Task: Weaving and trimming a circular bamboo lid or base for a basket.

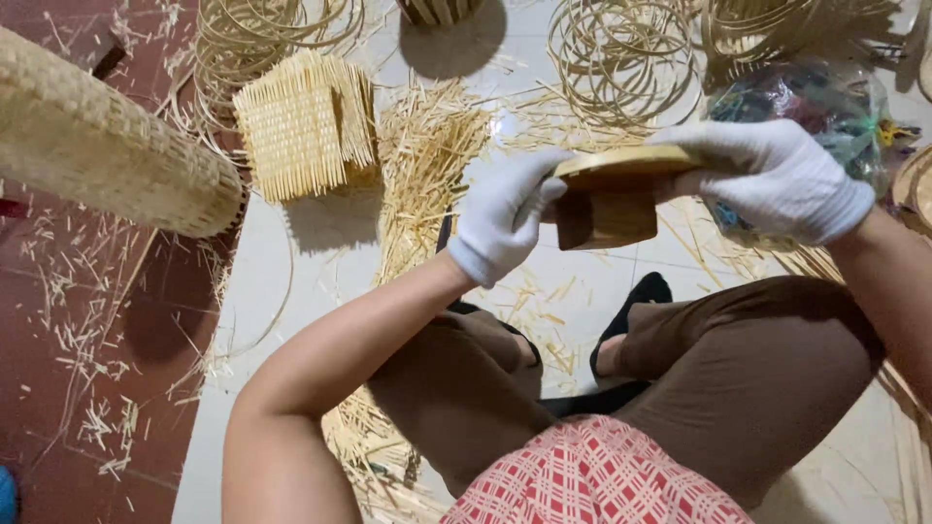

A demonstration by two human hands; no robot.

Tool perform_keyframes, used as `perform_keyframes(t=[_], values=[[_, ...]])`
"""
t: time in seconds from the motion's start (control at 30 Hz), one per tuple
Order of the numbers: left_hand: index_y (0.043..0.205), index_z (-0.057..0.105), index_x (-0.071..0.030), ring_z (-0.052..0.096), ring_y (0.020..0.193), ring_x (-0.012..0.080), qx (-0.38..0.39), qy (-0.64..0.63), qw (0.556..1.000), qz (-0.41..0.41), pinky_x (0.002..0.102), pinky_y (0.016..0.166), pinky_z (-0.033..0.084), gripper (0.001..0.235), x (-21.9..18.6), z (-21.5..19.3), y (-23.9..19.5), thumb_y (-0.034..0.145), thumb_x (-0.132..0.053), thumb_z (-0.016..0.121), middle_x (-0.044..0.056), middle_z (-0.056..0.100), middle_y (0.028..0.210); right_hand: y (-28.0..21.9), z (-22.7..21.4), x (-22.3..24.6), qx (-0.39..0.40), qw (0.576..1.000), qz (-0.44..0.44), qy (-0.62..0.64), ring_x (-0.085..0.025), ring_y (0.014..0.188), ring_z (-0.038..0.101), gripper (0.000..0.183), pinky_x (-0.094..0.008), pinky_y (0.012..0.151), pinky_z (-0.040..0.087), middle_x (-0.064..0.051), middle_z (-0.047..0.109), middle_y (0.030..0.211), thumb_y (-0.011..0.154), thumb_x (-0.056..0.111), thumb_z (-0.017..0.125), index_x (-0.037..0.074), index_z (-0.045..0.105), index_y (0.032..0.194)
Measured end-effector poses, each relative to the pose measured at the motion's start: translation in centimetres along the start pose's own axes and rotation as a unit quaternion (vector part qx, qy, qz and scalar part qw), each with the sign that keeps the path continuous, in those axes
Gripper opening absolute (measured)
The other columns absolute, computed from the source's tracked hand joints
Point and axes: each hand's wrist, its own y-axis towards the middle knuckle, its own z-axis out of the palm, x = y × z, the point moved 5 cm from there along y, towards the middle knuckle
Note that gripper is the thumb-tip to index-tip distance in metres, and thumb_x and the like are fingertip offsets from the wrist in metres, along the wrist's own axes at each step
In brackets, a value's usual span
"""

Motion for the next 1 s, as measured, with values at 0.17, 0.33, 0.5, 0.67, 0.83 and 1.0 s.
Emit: perform_keyframes(t=[0.17, 0.33, 0.5, 0.67, 0.83, 1.0], values=[[0.132, 0.058, -0.005, 0.067, 0.094, 0.0315, -0.014, 0.048, 0.99, 0.133, 0.036, 0.084, 0.056, 0.034, -1.2, -0.9, 1.0, 0.1, 0.001, 0.067, 0.016, 0.066, 0.109, 0.8, 0.3, -0.2, -0.029, 0.994, -0.102, -0.011, -0.009, 0.099, 0.063, 0.046, -0.024, 0.086, 0.052, -0.008, 0.073, 0.112, 0.09, -0.013, 0.068, 0.003, 0.07, 0.133], [0.132, 0.059, -0.004, 0.064, 0.097, 0.0337, 0.003, 0.038, 0.996, 0.077, 0.038, 0.086, 0.054, 0.035, 4.0, 1.2, 2.5, 0.099, 0.002, 0.068, 0.016, 0.067, 0.104, 4.9, 0.3, -2.8, -0.041, 0.991, -0.124, -0.008, -0.012, 0.113, 0.066, 0.046, -0.027, 0.101, 0.054, -0.009, 0.073, 0.124, 0.087, -0.013, 0.067, 0.003, 0.069, 0.131], [0.137, 0.058, -0.003, 0.063, 0.118, 0.0345, 0.074, -0.025, 0.997, 0.004, 0.039, 0.104, 0.052, 0.031, 16.2, 7.8, 2.6, 0.108, -0.011, 0.059, 0.02, 0.067, 0.124, 11.4, 1.3, -14.1, -0.073, 0.997, -0.033, -0.018, -0.014, 0.111, 0.068, 0.045, -0.029, 0.1, 0.055, -0.009, 0.072, 0.126, 0.091, -0.002, 0.065, 0.005, 0.065, 0.136], [0.118, 0.075, -0.01, 0.074, 0.095, 0.0213, 0.008, -0.077, 0.951, -0.301, 0.035, 0.089, 0.057, 0.029, 36.4, 19.5, -5.8, 0.102, -0.028, 0.058, 0.014, 0.079, 0.103, 17.4, 5.3, -33.3, -0.091, 0.992, 0.069, -0.046, -0.018, 0.101, 0.069, 0.038, -0.034, 0.093, 0.054, -0.012, 0.075, 0.111, 0.099, 0.027, 0.067, 0.006, 0.068, 0.131], [0.116, 0.076, -0.009, 0.074, 0.092, 0.02, 0.061, -0.092, 0.899, -0.423, 0.035, 0.087, 0.057, 0.041, 43.1, 23.7, -10.9, 0.101, -0.041, 0.056, 0.016, 0.079, 0.1, 17.4, 8.7, -40.0, -0.153, 0.975, 0.142, -0.069, -0.023, 0.095, 0.069, 0.038, -0.035, 0.088, 0.053, -0.017, 0.075, 0.104, 0.103, 0.036, 0.062, 0.004, 0.072, 0.121], [0.122, 0.072, -0.003, 0.066, 0.104, 0.0217, 0.138, -0.11, 0.893, -0.415, 0.037, 0.093, 0.05, 0.053, 49.1, 28.9, -17.2, 0.107, -0.05, 0.052, 0.019, 0.075, 0.109, 16.0, 11.2, -42.8, -0.17, 0.978, 0.111, -0.044, -0.029, 0.096, 0.072, 0.042, -0.039, 0.086, 0.053, -0.018, 0.075, 0.103, 0.102, 0.041, 0.058, 0.004, 0.07, 0.117]])
